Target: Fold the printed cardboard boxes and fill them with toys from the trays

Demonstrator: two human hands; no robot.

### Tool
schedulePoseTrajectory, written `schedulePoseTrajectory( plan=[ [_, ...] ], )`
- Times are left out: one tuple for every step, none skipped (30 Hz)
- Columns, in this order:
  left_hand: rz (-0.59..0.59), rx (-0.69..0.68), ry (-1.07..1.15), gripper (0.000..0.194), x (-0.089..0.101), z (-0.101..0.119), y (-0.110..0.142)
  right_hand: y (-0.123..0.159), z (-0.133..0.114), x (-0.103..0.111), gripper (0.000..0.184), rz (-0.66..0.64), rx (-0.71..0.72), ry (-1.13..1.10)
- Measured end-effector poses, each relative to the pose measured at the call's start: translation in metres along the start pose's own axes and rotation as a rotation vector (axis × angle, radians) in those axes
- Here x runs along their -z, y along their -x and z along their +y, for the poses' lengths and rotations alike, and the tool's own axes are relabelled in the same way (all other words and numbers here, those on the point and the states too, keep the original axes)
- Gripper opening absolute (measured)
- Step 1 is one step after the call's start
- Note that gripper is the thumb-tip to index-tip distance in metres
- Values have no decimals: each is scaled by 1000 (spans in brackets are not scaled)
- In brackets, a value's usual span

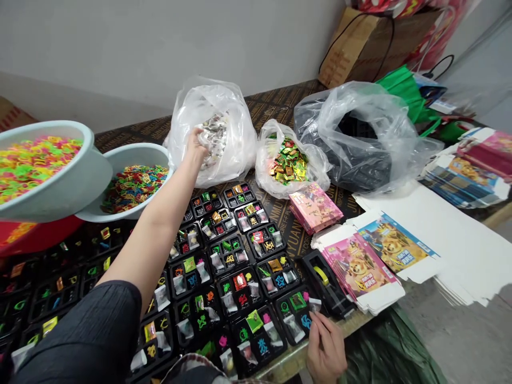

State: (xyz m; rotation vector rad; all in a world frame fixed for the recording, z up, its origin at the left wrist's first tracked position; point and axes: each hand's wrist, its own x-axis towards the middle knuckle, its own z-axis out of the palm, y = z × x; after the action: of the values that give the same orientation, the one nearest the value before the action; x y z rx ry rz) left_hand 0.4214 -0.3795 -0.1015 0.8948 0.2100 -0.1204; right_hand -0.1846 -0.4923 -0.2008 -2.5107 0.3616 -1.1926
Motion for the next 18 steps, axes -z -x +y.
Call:
schedulePoseTrajectory(
  plan=[
    [-1,42,21,15,-2,3,7,0,0,0,17,8,-12,-5],
    [-5,77,30,15,-4,6,13,1,1,-1,17,15,-23,-6],
    [-18,115,40,14,-5,11,19,1,1,-1,16,22,-35,-5],
    [-43,143,43,13,-7,15,25,1,1,-1,15,32,-45,-1],
    [-74,159,42,12,-7,21,32,2,1,-2,14,41,-56,3],
    [-106,167,38,12,-8,27,39,3,1,-2,13,49,-65,6],
    [-142,172,31,13,-8,33,48,3,1,-3,12,54,-75,4],
    [-172,174,19,13,-7,39,59,4,2,-3,12,58,-84,-2],
    [-192,177,4,13,-5,46,73,5,2,-4,11,65,-91,-10],
    [-200,184,-12,13,-1,52,89,6,2,-4,11,75,-98,-18],
    [-200,196,-27,13,5,58,109,7,3,-4,11,88,-109,-27],
    [-198,211,-38,13,13,63,131,7,4,-4,13,104,-124,-39],
    [-195,232,-45,13,23,67,156,7,4,-3,14,120,-145,-54],
    [-195,255,-49,12,35,70,182,6,4,-2,17,135,-177,-75],
    [-195,285,-52,11,50,73,210,4,4,0,19,150,-219,-103],
    [-191,320,-51,9,65,74,239,1,2,3,22,169,-268,-135],
    [-181,361,-47,8,82,74,267,-3,-2,5,25,189,-319,-168],
    [-160,394,-32,6,98,73,295,-8,-9,6,26,207,-362,-204]
  ],
)
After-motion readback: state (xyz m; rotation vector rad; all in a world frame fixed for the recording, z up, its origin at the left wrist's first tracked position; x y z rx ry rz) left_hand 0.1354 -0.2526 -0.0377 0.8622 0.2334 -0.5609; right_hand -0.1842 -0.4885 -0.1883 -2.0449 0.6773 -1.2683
